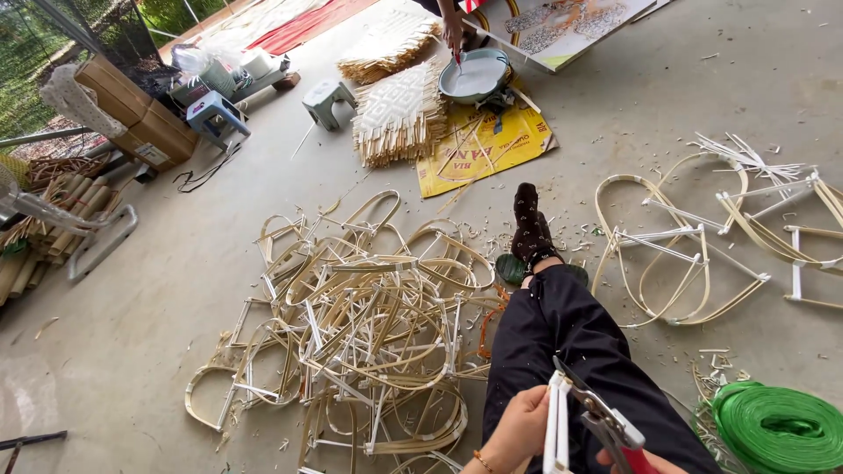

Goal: The recorder is assembling and taping bamboo frame components together on a workshop floor.

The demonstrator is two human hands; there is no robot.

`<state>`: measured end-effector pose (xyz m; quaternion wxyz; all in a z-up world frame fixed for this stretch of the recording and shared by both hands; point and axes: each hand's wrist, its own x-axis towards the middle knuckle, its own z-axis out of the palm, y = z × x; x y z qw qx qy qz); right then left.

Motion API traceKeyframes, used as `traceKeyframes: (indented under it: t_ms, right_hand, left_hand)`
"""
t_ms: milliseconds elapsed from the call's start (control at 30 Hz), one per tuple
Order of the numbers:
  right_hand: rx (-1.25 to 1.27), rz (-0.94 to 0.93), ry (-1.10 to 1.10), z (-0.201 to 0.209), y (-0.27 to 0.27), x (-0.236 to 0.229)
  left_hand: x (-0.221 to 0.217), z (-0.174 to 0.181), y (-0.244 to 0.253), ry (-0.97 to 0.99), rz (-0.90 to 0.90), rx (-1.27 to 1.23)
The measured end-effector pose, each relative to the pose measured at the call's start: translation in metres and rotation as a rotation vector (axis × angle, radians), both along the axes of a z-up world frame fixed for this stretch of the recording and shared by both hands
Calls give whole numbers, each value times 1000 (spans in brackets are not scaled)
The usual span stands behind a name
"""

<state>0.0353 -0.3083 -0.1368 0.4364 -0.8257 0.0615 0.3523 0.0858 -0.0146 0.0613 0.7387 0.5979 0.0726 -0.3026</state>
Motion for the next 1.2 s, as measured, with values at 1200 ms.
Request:
traceKeyframes:
  t_ms: [1200]
  right_hand:
    - [-406,360,-313,25,-98,0]
  left_hand:
    - [11,87,51,-434,-2,73]
